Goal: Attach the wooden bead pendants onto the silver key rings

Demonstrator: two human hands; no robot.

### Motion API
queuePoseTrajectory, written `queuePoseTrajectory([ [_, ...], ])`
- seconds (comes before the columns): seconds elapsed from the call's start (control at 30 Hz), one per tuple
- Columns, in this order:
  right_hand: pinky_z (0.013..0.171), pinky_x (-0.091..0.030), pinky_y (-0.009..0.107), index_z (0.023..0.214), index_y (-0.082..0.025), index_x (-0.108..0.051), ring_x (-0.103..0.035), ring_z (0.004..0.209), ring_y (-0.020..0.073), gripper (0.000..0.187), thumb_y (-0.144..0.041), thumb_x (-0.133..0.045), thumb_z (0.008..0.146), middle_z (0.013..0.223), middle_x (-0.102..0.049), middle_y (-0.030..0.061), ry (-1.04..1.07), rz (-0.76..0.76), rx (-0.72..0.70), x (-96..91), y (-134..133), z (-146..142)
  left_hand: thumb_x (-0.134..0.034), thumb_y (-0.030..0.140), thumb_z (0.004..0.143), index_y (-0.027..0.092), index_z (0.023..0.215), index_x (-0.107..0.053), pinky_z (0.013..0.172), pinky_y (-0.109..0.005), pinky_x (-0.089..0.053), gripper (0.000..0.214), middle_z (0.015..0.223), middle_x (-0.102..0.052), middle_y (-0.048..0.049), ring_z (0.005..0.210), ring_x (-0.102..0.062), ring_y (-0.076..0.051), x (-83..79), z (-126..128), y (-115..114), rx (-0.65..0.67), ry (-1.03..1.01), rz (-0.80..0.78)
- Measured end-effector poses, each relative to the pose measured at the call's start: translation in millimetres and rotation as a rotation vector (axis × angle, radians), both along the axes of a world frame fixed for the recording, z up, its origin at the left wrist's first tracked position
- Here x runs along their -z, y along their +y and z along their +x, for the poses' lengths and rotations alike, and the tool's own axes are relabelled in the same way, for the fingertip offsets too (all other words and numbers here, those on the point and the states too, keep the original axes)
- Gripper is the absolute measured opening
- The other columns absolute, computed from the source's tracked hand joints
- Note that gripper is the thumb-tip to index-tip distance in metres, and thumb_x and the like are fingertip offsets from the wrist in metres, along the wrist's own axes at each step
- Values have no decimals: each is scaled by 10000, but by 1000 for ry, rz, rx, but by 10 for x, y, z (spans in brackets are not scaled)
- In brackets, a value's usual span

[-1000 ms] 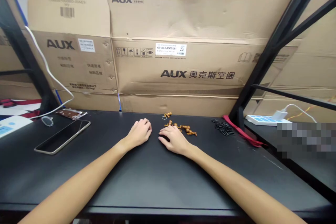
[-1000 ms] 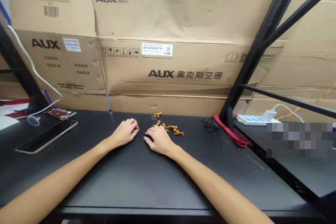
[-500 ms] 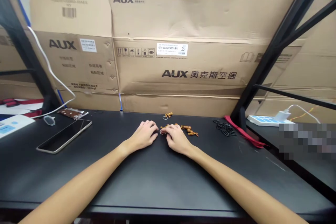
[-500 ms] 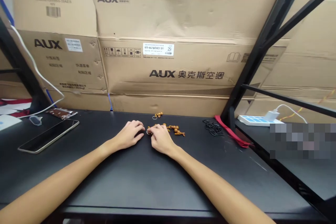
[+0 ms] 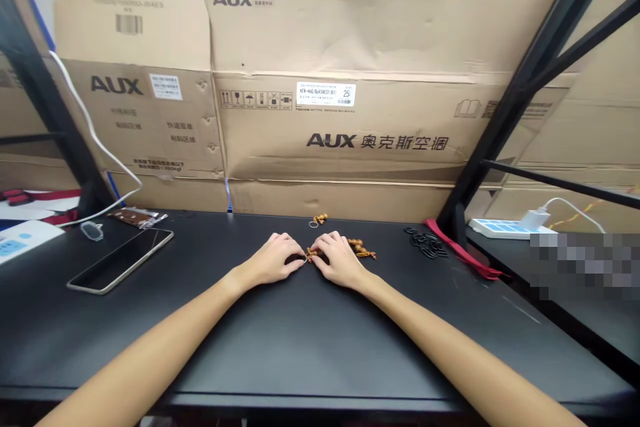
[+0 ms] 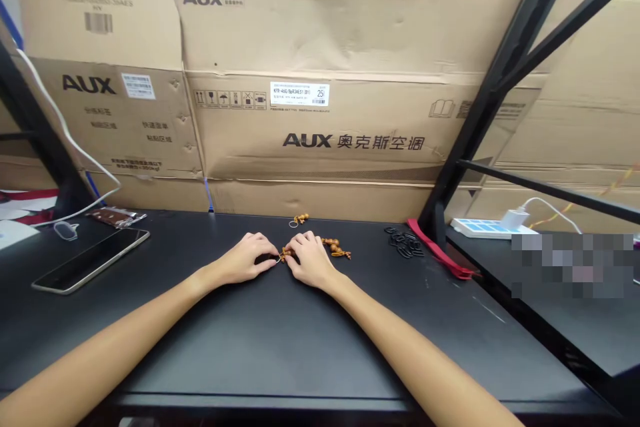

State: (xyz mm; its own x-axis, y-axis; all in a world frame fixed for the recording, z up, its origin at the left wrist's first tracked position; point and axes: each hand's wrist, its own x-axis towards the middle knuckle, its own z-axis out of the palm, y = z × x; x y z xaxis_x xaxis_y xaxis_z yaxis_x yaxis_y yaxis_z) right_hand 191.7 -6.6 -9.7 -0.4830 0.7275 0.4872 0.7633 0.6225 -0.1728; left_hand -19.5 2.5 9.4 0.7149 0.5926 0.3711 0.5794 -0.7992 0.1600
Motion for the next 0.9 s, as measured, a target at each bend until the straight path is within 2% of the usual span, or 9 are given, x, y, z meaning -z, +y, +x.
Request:
queuePoseTrajectory([
  [0.17,778,-351,342,872,-195,-559,-477,879,200,44,-205,-519,886,911,-622,52,30,-29,-38,4,9,-3,-576,349,856,202,897,-613,849,-350,-384,157,970,-638,-37,945,-539,-205,15,22,-9,-45,-31,15],
  [0.3,791,-353,330,880,-200,-547,-479,881,189,57,-209,-496,904,898,-623,39,81,-34,-97,-4,-1,-15,-529,314,886,197,849,-615,876,-358,-389,150,1029,-600,-48,955,-528,-198,64,30,20,-34,-41,10],
  [0.43,776,-352,334,862,-198,-550,-486,874,198,83,-212,-482,907,896,-628,47,75,-10,-15,12,16,-9,-468,244,913,204,879,-623,895,-360,-393,163,1069,-584,-47,977,-523,-191,86,17,44,-12,-43,5],
  [0.53,765,-351,343,856,-194,-563,-486,866,208,109,-215,-470,908,892,-629,58,50,8,40,21,23,-5,-481,266,908,212,897,-630,903,-373,-394,159,1073,-577,-53,989,-523,-200,80,4,38,-28,-44,5],
  [0.67,794,-360,355,893,-197,-583,-480,870,206,113,-233,-476,906,883,-625,55,62,-10,-44,4,-13,-35,-553,357,870,204,883,-626,903,-385,-398,170,1072,-571,-56,994,-522,-212,68,10,18,-69,-48,5],
  [0.77,819,-359,369,901,-203,-590,-472,881,207,121,-249,-479,908,903,-617,54,67,-9,-82,1,-28,-59,-511,303,899,202,858,-624,894,-370,-402,156,1068,-572,-47,994,-523,-200,66,27,17,-51,-45,14],
  [0.9,788,-363,366,876,-194,-593,-458,897,218,114,-242,-493,900,947,-601,72,46,24,54,27,1,-42,-494,256,904,206,851,-630,904,-370,-398,155,1089,-568,-50,1003,-521,-197,72,27,29,-45,-57,25],
])
